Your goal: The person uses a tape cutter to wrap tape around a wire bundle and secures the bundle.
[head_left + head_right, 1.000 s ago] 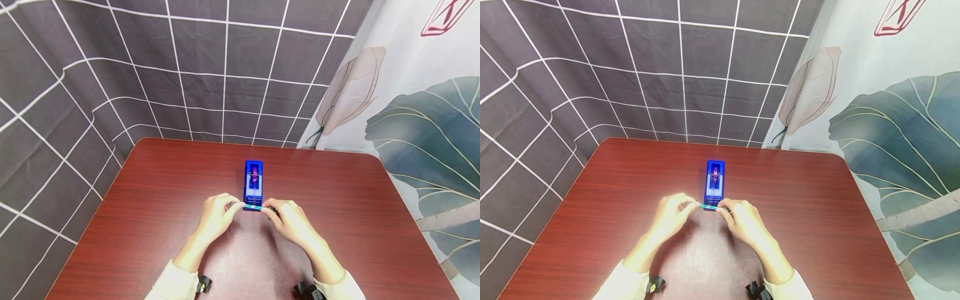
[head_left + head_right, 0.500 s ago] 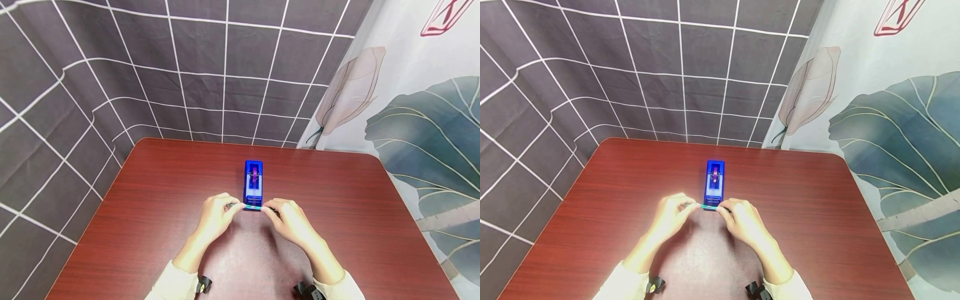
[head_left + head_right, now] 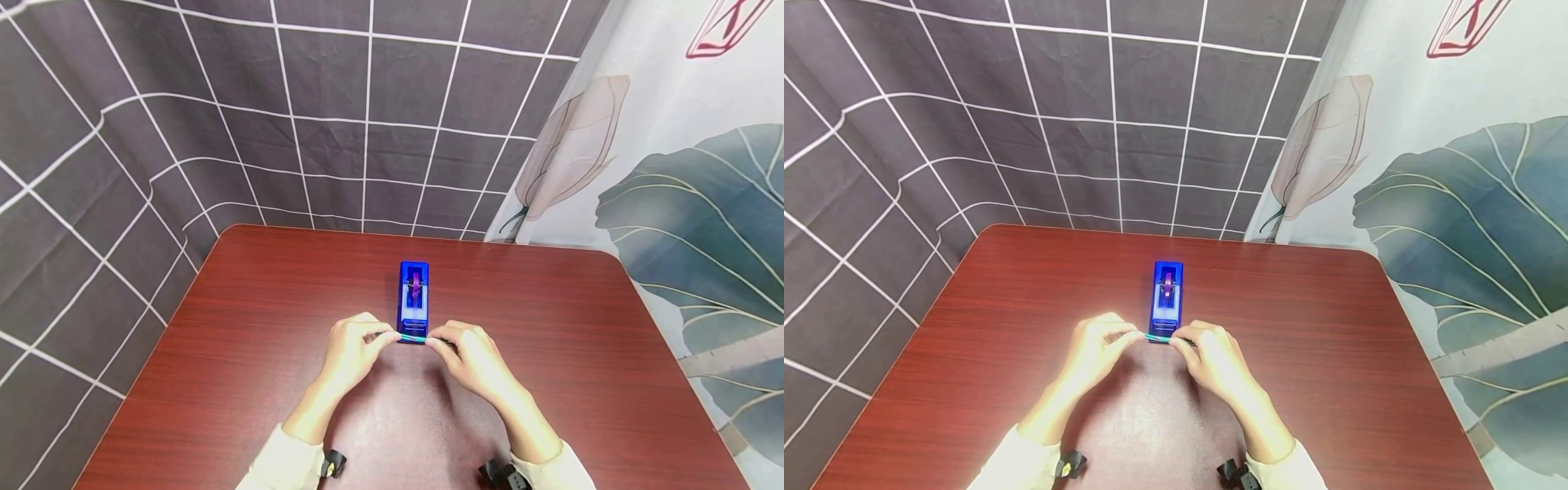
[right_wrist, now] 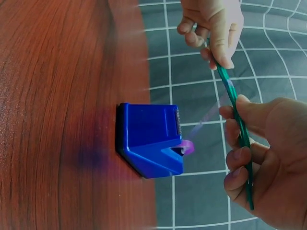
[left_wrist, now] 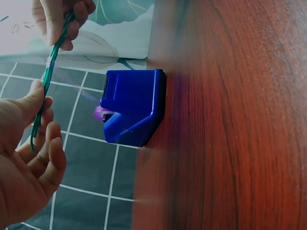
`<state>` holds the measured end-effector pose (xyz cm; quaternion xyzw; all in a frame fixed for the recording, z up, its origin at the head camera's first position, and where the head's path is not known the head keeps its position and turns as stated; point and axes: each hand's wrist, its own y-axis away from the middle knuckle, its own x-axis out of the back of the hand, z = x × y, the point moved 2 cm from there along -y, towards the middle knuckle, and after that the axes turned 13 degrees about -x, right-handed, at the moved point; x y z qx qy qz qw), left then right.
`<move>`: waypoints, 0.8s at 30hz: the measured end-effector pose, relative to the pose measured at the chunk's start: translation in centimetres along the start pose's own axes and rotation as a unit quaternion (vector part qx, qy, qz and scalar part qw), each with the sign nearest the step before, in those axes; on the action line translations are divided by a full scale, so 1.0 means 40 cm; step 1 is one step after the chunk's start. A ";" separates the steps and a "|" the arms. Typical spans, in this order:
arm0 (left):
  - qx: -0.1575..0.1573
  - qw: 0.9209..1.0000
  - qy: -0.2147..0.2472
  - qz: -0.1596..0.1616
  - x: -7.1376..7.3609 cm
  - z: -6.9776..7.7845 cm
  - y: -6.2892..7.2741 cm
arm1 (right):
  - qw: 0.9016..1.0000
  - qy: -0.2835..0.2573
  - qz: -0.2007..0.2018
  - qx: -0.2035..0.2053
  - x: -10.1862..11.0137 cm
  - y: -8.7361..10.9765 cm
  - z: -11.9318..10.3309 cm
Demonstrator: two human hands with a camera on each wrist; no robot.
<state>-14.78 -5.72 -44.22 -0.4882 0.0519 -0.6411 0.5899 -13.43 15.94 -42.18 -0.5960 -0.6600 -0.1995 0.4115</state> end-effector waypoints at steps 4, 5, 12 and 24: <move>-0.005 1.000 -0.005 0.002 -0.001 -0.001 0.001 | 1.000 -0.001 -0.006 -0.002 0.002 -0.001 -0.001; -0.005 1.000 -0.006 0.003 -0.001 -0.001 0.001 | 1.000 -0.001 -0.006 -0.003 0.002 -0.002 -0.001; 0.016 1.000 -0.003 0.000 0.001 -0.003 0.003 | 1.000 0.012 -0.010 0.004 -0.002 -0.004 -0.001; 0.126 0.987 -0.003 -0.095 0.005 -0.002 -0.012 | 0.998 0.024 0.002 0.059 -0.001 -0.006 0.001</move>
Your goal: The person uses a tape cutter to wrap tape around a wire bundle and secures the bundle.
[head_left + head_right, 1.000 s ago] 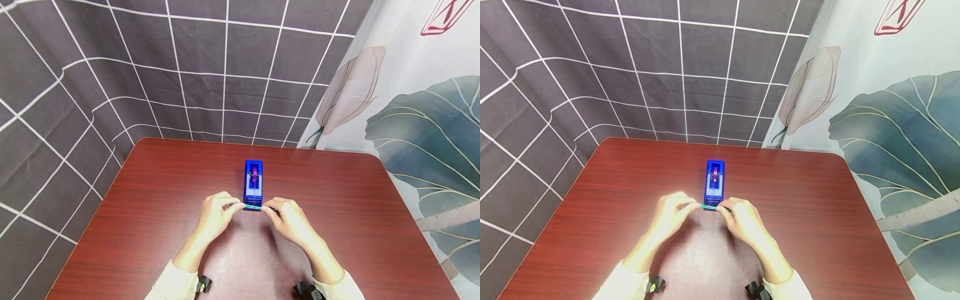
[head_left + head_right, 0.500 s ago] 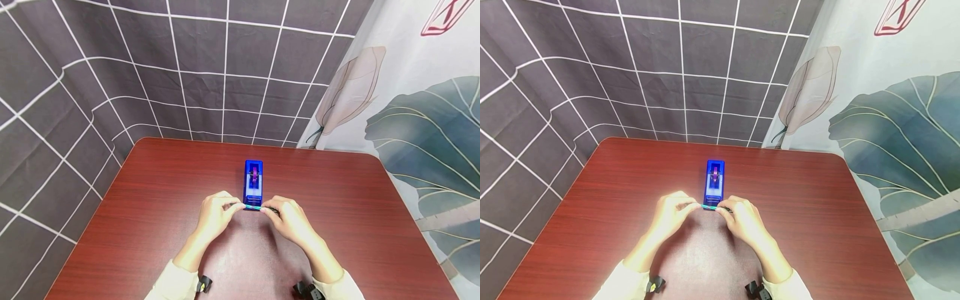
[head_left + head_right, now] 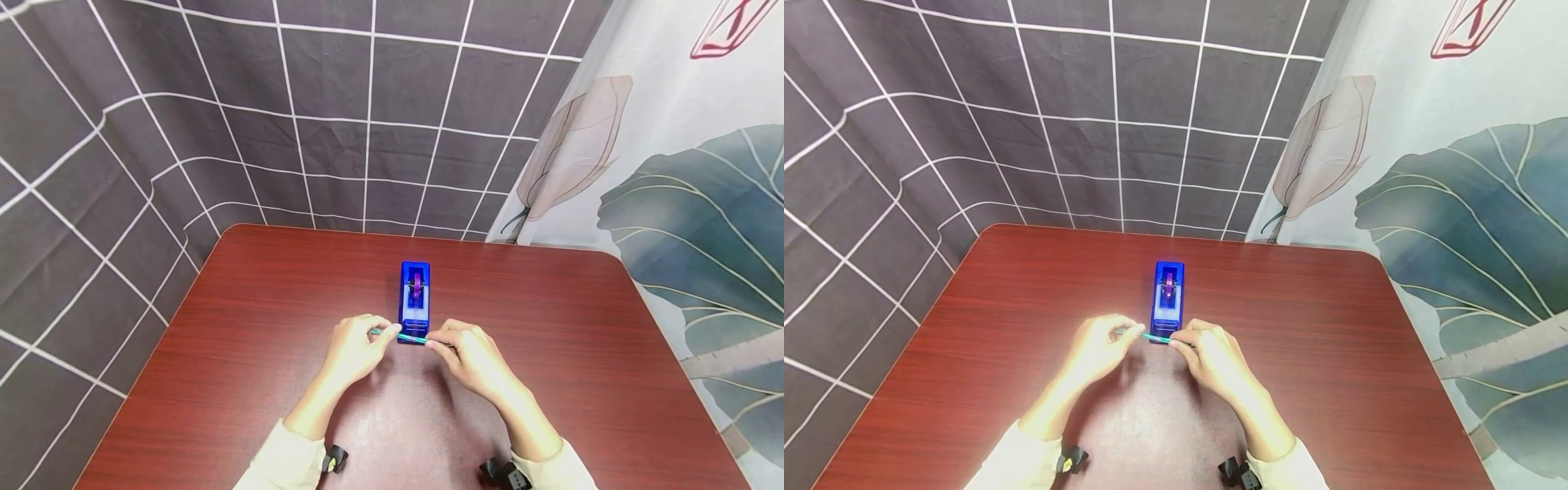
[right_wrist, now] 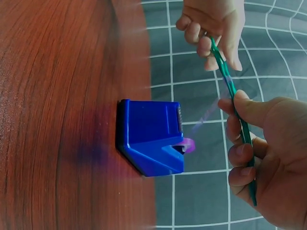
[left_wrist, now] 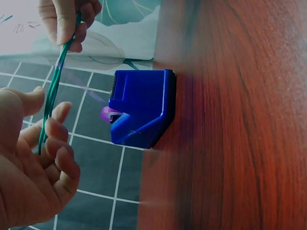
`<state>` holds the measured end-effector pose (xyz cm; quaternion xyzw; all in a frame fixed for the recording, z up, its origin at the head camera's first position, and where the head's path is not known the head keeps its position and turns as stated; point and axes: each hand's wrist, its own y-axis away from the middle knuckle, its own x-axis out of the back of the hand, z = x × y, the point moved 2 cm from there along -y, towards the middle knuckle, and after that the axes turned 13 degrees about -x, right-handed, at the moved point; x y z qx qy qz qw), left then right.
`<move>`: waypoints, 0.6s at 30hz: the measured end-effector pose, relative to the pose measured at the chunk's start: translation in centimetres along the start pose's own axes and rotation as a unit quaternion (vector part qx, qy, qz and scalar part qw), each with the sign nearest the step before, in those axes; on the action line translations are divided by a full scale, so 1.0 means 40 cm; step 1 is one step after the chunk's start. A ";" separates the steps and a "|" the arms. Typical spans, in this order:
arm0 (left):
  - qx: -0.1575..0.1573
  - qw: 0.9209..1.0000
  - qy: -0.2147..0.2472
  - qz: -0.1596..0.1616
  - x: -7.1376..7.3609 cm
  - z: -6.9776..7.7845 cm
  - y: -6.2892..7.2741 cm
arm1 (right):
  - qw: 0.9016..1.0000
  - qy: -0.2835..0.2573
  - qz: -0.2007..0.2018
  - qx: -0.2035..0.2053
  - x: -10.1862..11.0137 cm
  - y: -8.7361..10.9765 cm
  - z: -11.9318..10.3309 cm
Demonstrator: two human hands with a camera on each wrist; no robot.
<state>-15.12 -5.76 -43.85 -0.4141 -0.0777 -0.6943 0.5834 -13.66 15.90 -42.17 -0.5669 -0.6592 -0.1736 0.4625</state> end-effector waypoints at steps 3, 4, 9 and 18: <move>0.015 0.999 -0.005 -0.030 0.000 0.002 -0.003 | 1.000 0.005 -0.001 0.004 -0.001 -0.001 0.001; 0.018 0.999 -0.003 -0.036 0.000 0.002 -0.004 | 1.000 0.008 -0.001 0.005 -0.001 -0.001 0.001; 0.015 0.999 0.019 -0.044 -0.002 -0.001 -0.003 | 1.000 0.019 -0.006 -0.002 -0.001 -0.001 0.002; 0.009 0.999 0.031 -0.037 -0.006 -0.009 0.001 | 0.998 0.014 -0.038 -0.054 0.001 -0.003 0.004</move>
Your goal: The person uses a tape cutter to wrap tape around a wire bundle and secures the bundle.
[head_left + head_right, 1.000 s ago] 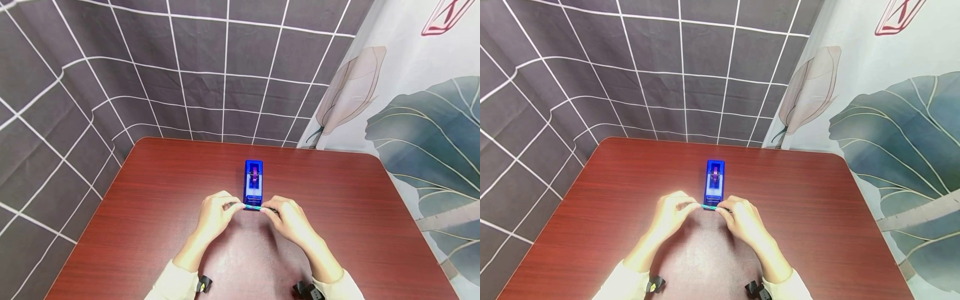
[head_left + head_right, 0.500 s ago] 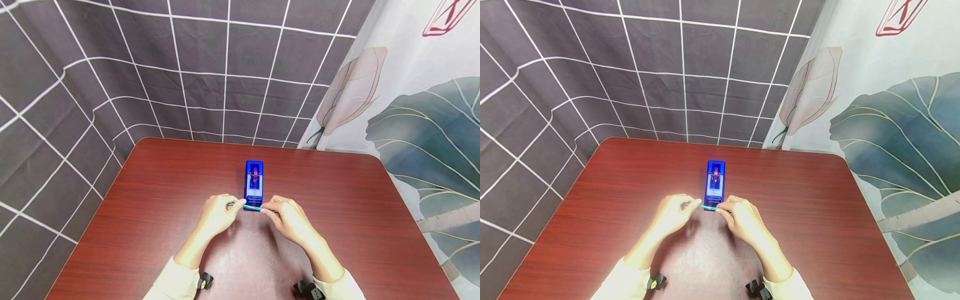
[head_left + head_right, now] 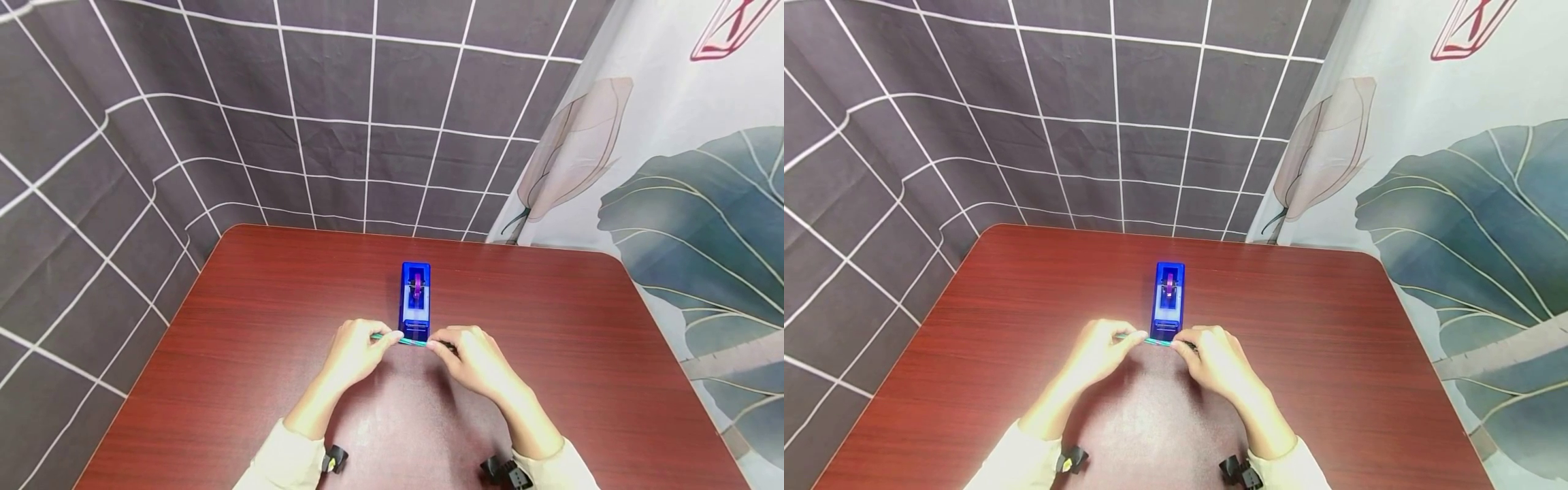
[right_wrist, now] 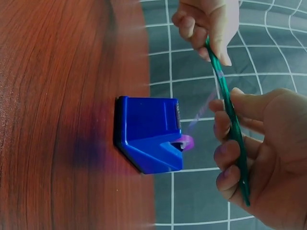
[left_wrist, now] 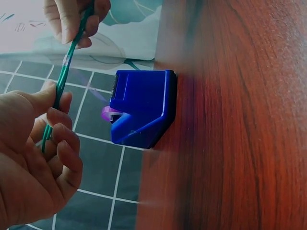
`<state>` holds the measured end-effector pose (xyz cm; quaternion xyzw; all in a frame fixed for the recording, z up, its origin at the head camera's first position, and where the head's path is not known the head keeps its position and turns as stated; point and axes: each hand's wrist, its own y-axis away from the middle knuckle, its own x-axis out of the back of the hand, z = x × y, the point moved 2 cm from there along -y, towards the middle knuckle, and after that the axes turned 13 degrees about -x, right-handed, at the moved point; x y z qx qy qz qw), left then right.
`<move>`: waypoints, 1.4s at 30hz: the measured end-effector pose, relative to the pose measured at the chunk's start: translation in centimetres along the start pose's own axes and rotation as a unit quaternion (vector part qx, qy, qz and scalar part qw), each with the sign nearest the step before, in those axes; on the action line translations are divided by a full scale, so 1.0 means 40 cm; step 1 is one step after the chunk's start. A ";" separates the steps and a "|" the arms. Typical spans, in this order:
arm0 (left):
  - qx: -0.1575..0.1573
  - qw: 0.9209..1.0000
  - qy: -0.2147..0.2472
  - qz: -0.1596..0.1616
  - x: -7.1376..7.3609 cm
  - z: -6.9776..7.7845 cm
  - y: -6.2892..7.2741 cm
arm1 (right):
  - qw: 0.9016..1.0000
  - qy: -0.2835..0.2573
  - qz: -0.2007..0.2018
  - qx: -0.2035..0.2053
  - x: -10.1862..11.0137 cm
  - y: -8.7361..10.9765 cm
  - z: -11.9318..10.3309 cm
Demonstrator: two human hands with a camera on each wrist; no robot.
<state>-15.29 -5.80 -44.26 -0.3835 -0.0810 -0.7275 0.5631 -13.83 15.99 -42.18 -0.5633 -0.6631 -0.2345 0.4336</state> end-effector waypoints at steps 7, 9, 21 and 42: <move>-0.005 1.000 -0.003 0.014 -0.001 -0.001 0.001 | 0.999 0.009 -0.013 -0.028 0.001 -0.003 -0.001; -0.003 1.000 -0.003 0.015 -0.001 -0.001 0.001 | 0.999 0.012 -0.013 -0.030 0.000 -0.003 -0.001; -0.021 0.999 -0.005 0.033 -0.001 -0.001 0.006 | 0.998 0.005 -0.034 -0.061 -0.007 -0.002 0.004; -0.086 0.993 -0.024 0.071 -0.001 -0.001 0.009 | 0.999 0.012 0.010 -0.048 -0.007 0.004 0.000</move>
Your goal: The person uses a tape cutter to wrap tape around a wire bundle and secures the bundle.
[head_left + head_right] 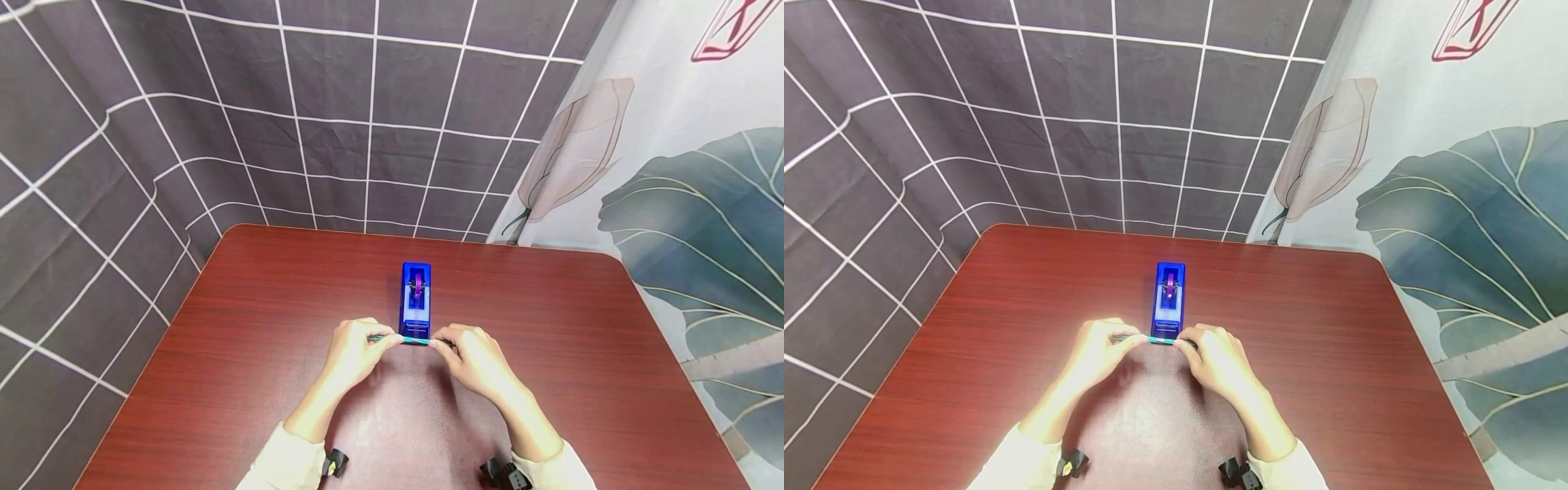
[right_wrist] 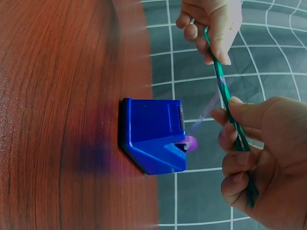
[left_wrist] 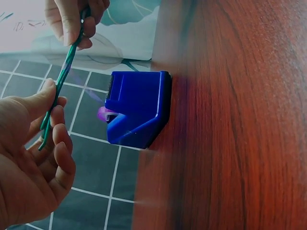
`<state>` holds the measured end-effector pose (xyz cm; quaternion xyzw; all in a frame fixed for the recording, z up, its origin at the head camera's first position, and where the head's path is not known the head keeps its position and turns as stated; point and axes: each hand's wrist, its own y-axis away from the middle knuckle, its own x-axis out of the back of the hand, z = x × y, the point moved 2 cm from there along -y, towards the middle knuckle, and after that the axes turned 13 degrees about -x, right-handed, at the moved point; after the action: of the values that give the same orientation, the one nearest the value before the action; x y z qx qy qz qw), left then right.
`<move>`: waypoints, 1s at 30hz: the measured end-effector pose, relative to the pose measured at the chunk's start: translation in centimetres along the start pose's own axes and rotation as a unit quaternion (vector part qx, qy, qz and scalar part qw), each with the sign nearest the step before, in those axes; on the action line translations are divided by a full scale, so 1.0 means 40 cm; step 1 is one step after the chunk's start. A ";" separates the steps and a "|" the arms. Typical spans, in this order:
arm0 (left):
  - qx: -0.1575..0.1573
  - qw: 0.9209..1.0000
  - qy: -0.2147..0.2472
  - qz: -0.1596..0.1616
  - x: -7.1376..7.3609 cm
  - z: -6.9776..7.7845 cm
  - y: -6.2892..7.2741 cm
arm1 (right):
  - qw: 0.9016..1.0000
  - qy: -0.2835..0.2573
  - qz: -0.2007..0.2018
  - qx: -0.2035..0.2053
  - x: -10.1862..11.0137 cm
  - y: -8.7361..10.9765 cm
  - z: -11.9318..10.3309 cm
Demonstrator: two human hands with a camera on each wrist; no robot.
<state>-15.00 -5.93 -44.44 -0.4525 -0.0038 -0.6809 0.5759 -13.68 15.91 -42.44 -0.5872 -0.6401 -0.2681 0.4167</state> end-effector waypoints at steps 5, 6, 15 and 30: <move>-0.001 1.000 -0.007 0.000 0.000 0.000 0.000 | 1.000 -0.001 0.002 0.000 0.001 0.000 0.000; -0.002 1.000 -0.008 0.000 0.000 0.001 -0.001 | 1.000 -0.001 0.002 -0.001 0.001 0.000 0.001; -0.010 1.000 -0.006 0.011 0.000 0.001 -0.002 | 1.000 -0.006 0.009 -0.004 -0.002 0.000 0.004; 0.009 1.000 -0.003 0.022 0.000 0.000 -0.002 | 0.999 -0.011 0.034 0.002 -0.005 -0.001 0.003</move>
<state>-15.05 -5.89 -44.40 -0.4491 -0.0019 -0.6669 0.5946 -13.75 15.90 -42.68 -0.6104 -0.6247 -0.2461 0.4203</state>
